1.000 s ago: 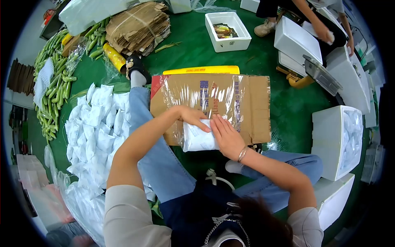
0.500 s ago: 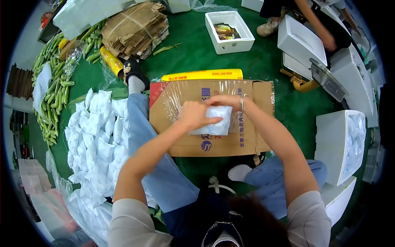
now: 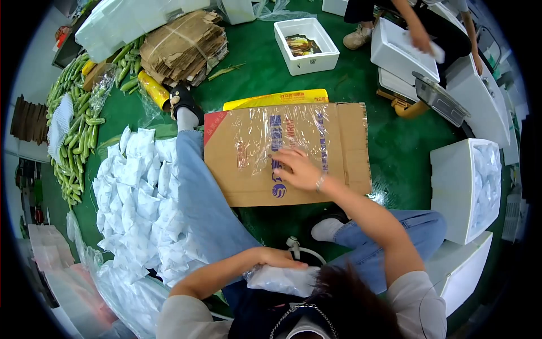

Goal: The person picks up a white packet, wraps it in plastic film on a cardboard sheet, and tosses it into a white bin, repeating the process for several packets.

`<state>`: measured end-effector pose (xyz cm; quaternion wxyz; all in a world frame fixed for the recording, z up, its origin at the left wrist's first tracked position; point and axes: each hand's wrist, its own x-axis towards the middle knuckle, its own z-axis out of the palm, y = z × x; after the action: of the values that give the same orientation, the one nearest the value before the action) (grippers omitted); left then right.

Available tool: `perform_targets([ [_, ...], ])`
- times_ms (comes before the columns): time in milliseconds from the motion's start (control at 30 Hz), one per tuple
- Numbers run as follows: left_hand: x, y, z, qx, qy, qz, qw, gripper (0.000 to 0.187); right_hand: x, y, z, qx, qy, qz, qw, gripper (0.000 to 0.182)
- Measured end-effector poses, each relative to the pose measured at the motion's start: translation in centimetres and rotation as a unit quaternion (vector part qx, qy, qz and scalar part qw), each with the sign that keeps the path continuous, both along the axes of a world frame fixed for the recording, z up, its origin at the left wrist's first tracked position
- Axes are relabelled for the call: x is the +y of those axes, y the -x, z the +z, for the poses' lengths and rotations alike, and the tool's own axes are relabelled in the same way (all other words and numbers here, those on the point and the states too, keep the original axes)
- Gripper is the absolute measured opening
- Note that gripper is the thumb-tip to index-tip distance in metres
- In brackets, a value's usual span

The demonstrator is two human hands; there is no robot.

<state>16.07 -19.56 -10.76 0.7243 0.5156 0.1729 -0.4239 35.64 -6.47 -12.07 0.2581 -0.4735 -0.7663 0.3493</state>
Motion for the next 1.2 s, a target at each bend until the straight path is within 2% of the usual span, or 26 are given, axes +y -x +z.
perform_targets([
  [67,-0.1,1.4,0.7,-0.067,0.037,0.307,0.949,0.070,-3.9,-1.1,5.4,0.050,0.055,0.056,0.996,0.036],
  [100,0.9,0.9,-0.3,-0.033,0.131,0.379,0.916,0.066,-5.8,-0.8,7.1,0.047,0.058,0.056,0.996,0.036],
  [167,3.2,-0.1,-2.3,0.041,0.317,0.507,0.800,0.058,-8.9,-0.3,9.4,0.317,0.168,0.077,0.930,0.029],
  [200,4.4,-1.0,1.2,0.007,0.283,0.554,0.783,0.066,-9.4,0.0,9.8,0.216,0.101,-0.060,0.969,0.032],
  [267,5.8,-3.0,6.4,-0.077,0.204,0.653,0.725,0.072,-8.0,-1.9,7.6,0.297,0.205,-0.269,0.893,0.029],
  [333,4.6,-4.1,5.1,-0.319,-0.154,0.689,0.633,0.055,-6.2,-3.3,6.5,0.279,0.186,-0.346,0.876,0.030],
  [367,4.1,-5.4,8.6,-0.314,-0.366,0.654,0.583,0.042,-6.4,-2.9,7.1,0.271,0.177,-0.380,0.866,0.032],
  [400,4.3,-5.6,7.8,-0.240,-0.444,0.656,0.562,0.035,-6.6,-2.3,8.4,0.263,0.169,-0.415,0.854,0.035],
  [467,6.4,-6.7,6.2,-0.183,-0.475,0.758,0.407,0.030,-8.8,1.2,11.5,0.013,-0.080,-0.416,0.906,0.050],
  [500,7.9,-6.7,5.0,-0.195,-0.476,0.752,0.413,0.030,-9.6,1.6,12.7,-0.084,-0.125,-0.364,0.919,0.064],
  [533,9.5,-6.3,3.6,-0.162,-0.347,0.787,0.484,0.032,-10.5,1.9,13.5,-0.184,-0.163,-0.312,0.918,0.079],
  [567,10.9,-6.3,2.0,-0.121,-0.208,0.800,0.549,0.034,-11.5,1.9,13.9,-0.191,-0.162,-0.331,0.910,0.079],
  [600,11.4,-6.5,-0.2,-0.094,-0.097,0.802,0.582,0.041,-12.2,1.6,14.3,-0.214,-0.184,-0.277,0.918,0.080],
  [633,10.4,-7.8,1.1,-0.117,-0.023,0.776,0.619,0.044,-12.8,1.0,14.9,-0.247,-0.205,-0.231,0.918,0.082],
  [667,9.4,-9.2,2.6,-0.132,0.049,0.743,0.655,0.048,-14.3,1.1,15.8,-0.199,-0.189,-0.228,0.934,0.072],
  [700,8.6,-9.8,3.1,-0.127,0.120,0.695,0.698,0.049,-14.3,1.6,16.7,-0.245,-0.066,-0.102,0.962,0.057],
  [733,7.6,-10.5,3.7,-0.106,0.177,0.640,0.741,0.050,-16.4,1.7,15.3,-0.123,-0.229,-0.114,0.959,0.045],
  [767,6.6,-11.0,3.8,-0.077,0.227,0.581,0.777,0.051,-17.0,1.1,18.2,-0.121,-0.298,-0.131,0.938,0.038],
  [867,4.2,-12.6,4.6,0.011,0.304,0.425,0.853,0.054,-19.0,-2.4,17.6,-0.168,-0.082,-0.151,0.971,0.025],
  [933,3.4,-12.7,6.3,0.027,0.248,0.348,0.904,0.056,-19.6,-6.3,13.4,-0.134,-0.066,-0.344,0.927,0.022],
  [967,3.3,-12.9,7.7,0.011,0.176,0.312,0.934,0.058,-19.7,-8.5,12.7,-0.044,-0.138,-0.450,0.881,0.019],
  [1033,2.2,-14.9,11.6,-0.112,-0.067,0.245,0.961,0.060,-20.0,-11.0,13.8,-0.001,-0.051,-0.540,0.840,0.018],
  [1067,2.0,-16.3,14.1,-0.222,-0.312,0.161,0.910,0.064,-19.9,-12.6,12.6,0.052,-0.024,-0.566,0.822,0.018],
  [1100,2.4,-18.6,17.0,-0.194,-0.323,0.112,0.920,0.065,-19.9,-14.3,10.7,0.108,0.005,-0.590,0.800,0.018],
  [1167,2.7,-22.1,15.4,-0.463,-0.516,0.121,0.711,0.064,-20.6,-18.4,10.1,0.164,-0.008,-0.612,0.774,0.019],
  [1200,2.4,-23.7,16.2,-0.384,-0.485,0.181,0.764,0.059,-21.0,-21.3,9.8,0.141,-0.066,-0.631,0.760,0.017],
])
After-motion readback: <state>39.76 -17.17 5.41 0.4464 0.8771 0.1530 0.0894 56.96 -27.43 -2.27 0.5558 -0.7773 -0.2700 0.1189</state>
